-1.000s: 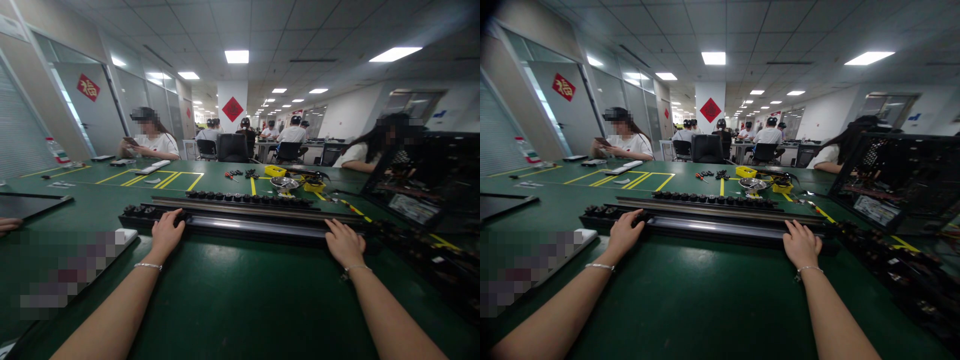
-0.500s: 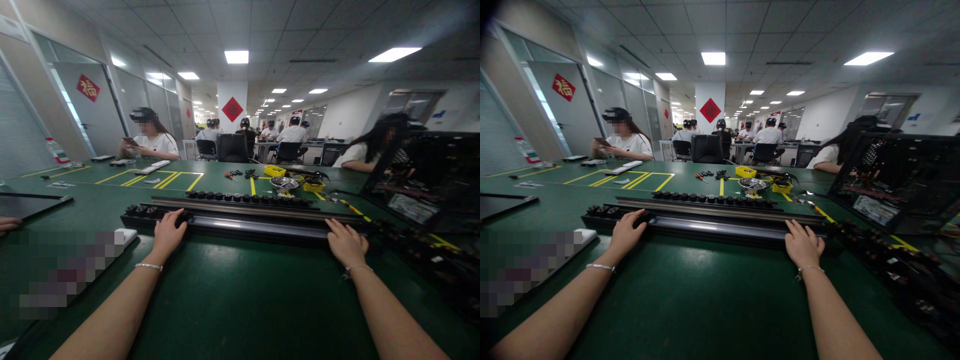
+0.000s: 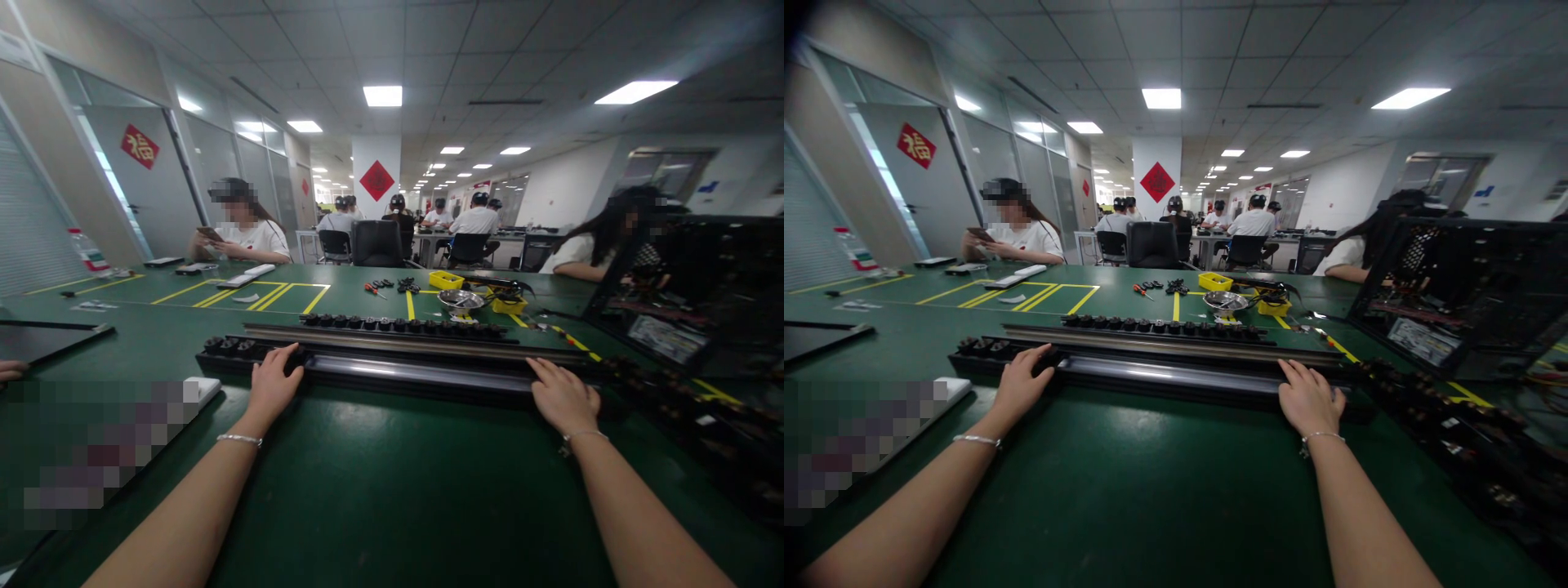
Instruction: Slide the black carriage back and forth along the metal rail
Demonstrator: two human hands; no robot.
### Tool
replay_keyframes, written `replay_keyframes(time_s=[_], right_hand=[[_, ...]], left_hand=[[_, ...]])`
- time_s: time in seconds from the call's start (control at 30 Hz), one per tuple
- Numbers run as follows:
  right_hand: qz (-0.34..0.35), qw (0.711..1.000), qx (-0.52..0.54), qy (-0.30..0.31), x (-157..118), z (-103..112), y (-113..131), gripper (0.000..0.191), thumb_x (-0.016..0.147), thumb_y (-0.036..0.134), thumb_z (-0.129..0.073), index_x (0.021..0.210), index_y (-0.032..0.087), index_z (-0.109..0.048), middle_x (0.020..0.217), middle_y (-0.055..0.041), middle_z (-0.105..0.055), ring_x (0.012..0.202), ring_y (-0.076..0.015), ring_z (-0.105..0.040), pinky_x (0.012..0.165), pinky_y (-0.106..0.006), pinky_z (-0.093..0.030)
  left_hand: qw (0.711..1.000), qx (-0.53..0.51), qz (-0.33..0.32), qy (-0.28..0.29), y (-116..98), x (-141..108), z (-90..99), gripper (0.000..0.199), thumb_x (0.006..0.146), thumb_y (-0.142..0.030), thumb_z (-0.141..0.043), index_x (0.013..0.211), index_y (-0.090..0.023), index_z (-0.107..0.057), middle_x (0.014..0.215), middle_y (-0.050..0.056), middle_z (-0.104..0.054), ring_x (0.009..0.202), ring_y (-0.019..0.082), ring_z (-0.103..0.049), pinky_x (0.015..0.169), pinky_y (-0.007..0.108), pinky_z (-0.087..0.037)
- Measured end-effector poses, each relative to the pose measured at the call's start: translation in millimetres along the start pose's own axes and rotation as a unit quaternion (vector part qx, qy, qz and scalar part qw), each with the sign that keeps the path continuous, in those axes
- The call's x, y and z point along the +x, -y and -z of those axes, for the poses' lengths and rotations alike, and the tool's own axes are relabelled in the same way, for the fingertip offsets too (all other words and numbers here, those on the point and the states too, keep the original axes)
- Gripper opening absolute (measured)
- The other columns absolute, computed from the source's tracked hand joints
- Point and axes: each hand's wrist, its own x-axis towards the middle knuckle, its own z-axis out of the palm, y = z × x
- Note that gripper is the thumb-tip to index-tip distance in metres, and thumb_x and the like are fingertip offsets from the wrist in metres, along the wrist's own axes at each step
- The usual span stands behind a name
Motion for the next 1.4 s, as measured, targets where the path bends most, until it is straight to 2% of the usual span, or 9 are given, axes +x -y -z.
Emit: replay_keyframes(time_s=[0.13,0.33,0.5,0.73,1.1,1.27,1.4], right_hand=[[0.006,1.0,-0.016,-0.002,-1.6,-0.4,0.2,0.054,0.084,0.029,-0.025,0.135,0.038,-0.043,0.142,0.0048,-0.042,0.128,-0.0239,-0.036,0.102,-0.056,-0.028],[0.037,0.998,-0.048,0.003,-5.1,-0.7,6.1,0.056,0.086,0.037,-0.023,0.14,0.031,-0.037,0.146,0.0029,-0.035,0.134,-0.0277,-0.025,0.104,-0.061,-0.022],[0.051,0.997,-0.046,0.026,-4.9,3.7,10.5,0.056,0.086,0.034,-0.019,0.139,0.026,-0.038,0.145,0.0003,-0.037,0.133,-0.0256,-0.028,0.104,-0.064,-0.019],[0.046,0.998,-0.036,0.005,-4.1,3.7,9.9,0.055,0.085,0.032,-0.023,0.135,0.028,-0.044,0.138,-0.0052,-0.045,0.127,-0.0265,-0.035,0.102,-0.061,-0.024],[0.037,0.999,-0.02,0.002,-4.5,3.1,9.6,0.053,0.084,0.032,-0.025,0.132,0.027,-0.048,0.137,-0.0049,-0.047,0.127,-0.0249,-0.036,0.103,-0.058,-0.025],[0.037,0.999,-0.017,0.001,-4.2,0.1,7.7,0.054,0.085,0.034,-0.023,0.133,0.027,-0.046,0.142,-0.0011,-0.041,0.13,-0.0237,-0.032,0.104,-0.058,-0.021],[0.028,0.999,-0.011,-0.017,-3.9,-3.2,6.4,0.052,0.085,0.033,-0.025,0.131,0.028,-0.049,0.141,0.0009,-0.042,0.13,-0.0224,-0.033,0.105,-0.057,-0.021]], left_hand=[[1.0,-0.003,0.001,-0.006,0.5,0.2,-0.8,0.047,0.08,-0.03,-0.045,0.126,-0.023,-0.048,0.128,0.01,-0.05,0.121,0.028,-0.045,0.106,0.059,-0.022],[1.0,-0.004,-0.004,-0.003,1.5,0.8,-1.7,0.047,0.08,-0.029,-0.045,0.127,-0.023,-0.048,0.128,0.011,-0.05,0.122,0.028,-0.044,0.106,0.06,-0.022],[1.0,0.011,-0.004,-0.011,2.1,0.9,-3.1,0.048,0.08,-0.031,-0.046,0.128,-0.023,-0.047,0.13,0.01,-0.05,0.121,0.029,-0.045,0.106,0.059,-0.023],[1.0,0.016,-0.002,-0.007,1.8,0.2,-3.0,0.047,0.081,-0.03,-0.046,0.129,-0.025,-0.046,0.131,0.009,-0.049,0.124,0.028,-0.042,0.106,0.057,-0.022],[1.0,-0.019,-0.012,-0.002,5.1,2.7,-3.4,0.049,0.078,-0.031,-0.047,0.127,-0.023,-0.048,0.129,0.01,-0.049,0.122,0.029,-0.044,0.106,0.061,-0.019],[0.999,-0.051,-0.005,0.013,8.3,6.4,-3.5,0.051,0.077,-0.031,-0.048,0.128,-0.024,-0.048,0.13,0.009,-0.048,0.122,0.027,-0.044,0.109,0.059,-0.013],[0.996,-0.075,-0.016,0.038,11.0,8.0,-3.4,0.053,0.076,-0.033,-0.048,0.129,-0.026,-0.046,0.131,0.008,-0.048,0.122,0.027,-0.045,0.109,0.06,-0.01]])
